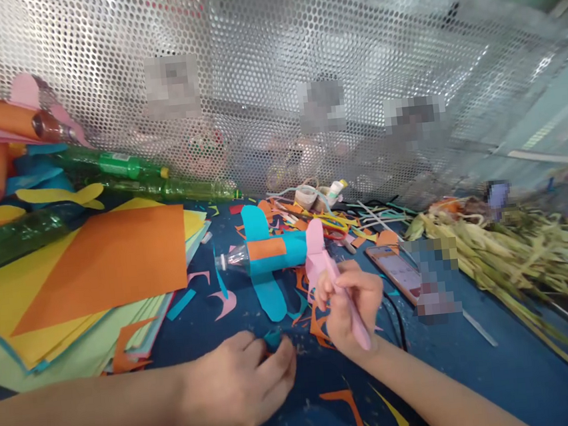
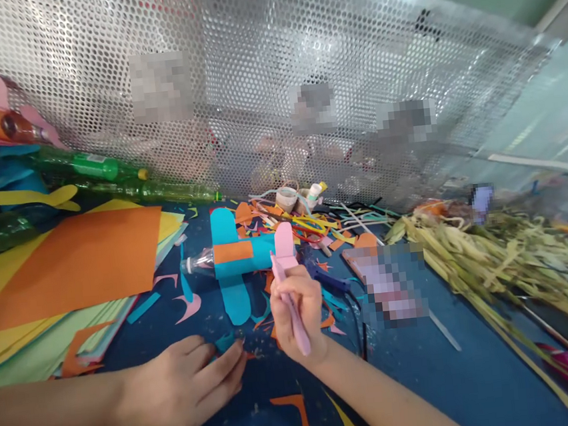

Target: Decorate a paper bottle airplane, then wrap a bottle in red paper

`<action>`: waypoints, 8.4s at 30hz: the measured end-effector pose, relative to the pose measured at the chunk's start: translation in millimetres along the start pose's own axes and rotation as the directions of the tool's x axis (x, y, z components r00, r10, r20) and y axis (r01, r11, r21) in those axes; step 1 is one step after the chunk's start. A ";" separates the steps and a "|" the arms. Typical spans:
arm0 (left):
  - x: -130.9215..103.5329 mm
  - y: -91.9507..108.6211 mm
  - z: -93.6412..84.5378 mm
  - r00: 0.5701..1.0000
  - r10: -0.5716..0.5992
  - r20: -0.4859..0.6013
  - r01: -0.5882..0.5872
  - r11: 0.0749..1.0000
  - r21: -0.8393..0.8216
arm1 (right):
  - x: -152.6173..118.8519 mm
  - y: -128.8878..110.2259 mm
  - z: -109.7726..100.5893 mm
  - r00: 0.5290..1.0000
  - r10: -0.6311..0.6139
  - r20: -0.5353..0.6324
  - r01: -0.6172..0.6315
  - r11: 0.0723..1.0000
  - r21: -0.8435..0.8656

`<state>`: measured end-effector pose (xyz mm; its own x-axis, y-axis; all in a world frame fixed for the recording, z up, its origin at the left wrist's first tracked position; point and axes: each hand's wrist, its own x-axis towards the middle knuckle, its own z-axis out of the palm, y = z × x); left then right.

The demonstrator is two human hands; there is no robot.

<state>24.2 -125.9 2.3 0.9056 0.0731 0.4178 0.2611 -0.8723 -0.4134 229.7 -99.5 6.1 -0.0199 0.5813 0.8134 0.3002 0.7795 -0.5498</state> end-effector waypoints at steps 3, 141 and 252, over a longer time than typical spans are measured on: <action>0.1 -0.5 3.2 0.994 -0.110 0.013 0.111 0.994 -0.006 | 13.2 -10.0 -4.9 0.996 -0.073 -0.055 0.079 0.990 0.117; 37.9 -12.9 17.9 0.691 -0.602 0.400 0.696 0.407 -0.592 | -29.7 -18.9 -42.2 0.854 0.425 0.301 -0.474 0.873 0.114; 76.0 -20.4 40.0 0.345 -0.573 0.743 0.393 -0.631 -0.669 | -12.1 -24.7 -38.1 0.797 0.576 0.181 -0.513 0.804 -0.299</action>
<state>101.1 -83.2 10.1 0.4114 0.8845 -0.2199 -0.0325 0.2553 0.9663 258.8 -134.7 17.1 -0.0151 0.9545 0.2978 0.5370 0.2590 -0.8028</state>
